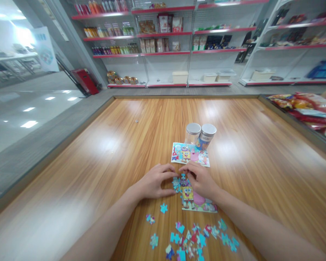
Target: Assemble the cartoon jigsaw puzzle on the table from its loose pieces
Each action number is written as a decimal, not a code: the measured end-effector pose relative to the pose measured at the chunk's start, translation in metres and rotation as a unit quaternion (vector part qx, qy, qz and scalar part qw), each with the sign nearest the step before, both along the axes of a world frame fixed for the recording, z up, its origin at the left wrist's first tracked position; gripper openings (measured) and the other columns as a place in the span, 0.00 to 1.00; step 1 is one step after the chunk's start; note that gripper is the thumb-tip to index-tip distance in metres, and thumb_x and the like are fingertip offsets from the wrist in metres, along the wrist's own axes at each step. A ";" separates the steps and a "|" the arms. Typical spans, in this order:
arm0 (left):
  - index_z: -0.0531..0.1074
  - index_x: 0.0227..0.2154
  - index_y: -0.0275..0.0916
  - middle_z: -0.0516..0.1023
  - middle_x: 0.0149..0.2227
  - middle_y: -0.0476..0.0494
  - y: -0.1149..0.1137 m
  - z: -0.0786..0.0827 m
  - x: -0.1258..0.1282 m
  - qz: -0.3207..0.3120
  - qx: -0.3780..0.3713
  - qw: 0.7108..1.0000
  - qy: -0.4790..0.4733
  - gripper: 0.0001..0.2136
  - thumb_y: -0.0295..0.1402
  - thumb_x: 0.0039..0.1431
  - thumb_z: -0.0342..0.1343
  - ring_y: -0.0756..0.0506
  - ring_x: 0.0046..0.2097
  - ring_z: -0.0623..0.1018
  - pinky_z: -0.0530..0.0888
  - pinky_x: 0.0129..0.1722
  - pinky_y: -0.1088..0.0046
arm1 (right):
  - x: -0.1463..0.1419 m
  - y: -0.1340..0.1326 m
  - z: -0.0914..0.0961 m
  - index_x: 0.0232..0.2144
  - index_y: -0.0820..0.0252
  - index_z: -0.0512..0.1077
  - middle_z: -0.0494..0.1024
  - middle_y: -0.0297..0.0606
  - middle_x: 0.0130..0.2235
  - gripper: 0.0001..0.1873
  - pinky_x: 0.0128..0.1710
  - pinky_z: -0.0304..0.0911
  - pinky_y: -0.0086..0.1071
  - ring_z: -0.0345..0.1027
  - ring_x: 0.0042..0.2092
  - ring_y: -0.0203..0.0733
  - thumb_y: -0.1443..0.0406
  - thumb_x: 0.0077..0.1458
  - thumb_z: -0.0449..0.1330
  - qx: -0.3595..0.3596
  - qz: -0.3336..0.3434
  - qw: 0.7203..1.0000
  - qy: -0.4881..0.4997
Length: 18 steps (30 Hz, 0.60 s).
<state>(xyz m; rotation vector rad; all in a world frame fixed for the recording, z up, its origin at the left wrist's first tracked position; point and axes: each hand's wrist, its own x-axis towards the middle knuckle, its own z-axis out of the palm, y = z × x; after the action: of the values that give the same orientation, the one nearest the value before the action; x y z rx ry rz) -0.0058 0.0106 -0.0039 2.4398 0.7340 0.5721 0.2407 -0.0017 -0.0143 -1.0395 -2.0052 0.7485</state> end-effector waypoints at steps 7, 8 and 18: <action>0.76 0.49 0.42 0.74 0.53 0.38 0.000 -0.001 0.000 0.001 0.003 1.000 0.000 0.19 0.43 0.57 0.66 0.39 0.54 0.75 0.72 0.54 0.60 | 0.000 0.000 0.001 0.43 0.55 0.77 0.75 0.39 0.36 0.20 0.40 0.63 0.37 0.69 0.39 0.44 0.78 0.57 0.53 0.000 -0.001 1.000 0.000; 0.77 0.48 0.42 0.74 0.53 0.38 0.000 -0.001 0.000 0.000 0.006 1.000 0.000 0.18 0.43 0.57 0.66 0.39 0.53 0.75 0.73 0.53 0.60 | 0.000 0.000 0.001 0.43 0.55 0.77 0.75 0.39 0.36 0.20 0.40 0.63 0.37 0.69 0.39 0.44 0.78 0.57 0.53 0.001 -0.001 1.000 0.000; 0.79 0.43 0.43 0.73 0.51 0.39 -0.001 0.002 0.001 0.001 0.023 1.000 0.014 0.14 0.44 0.58 0.65 0.41 0.50 0.75 0.73 0.51 0.61 | -0.001 0.000 0.000 0.41 0.56 0.78 0.75 0.39 0.35 0.18 0.38 0.62 0.36 0.68 0.38 0.44 0.78 0.56 0.54 -0.004 -0.002 1.000 0.016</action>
<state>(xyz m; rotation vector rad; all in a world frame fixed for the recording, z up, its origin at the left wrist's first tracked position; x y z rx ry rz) -0.0052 0.0095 -0.0018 2.4947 0.7435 0.5626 0.2399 -0.0020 -0.0139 -1.0288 -1.9743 0.7675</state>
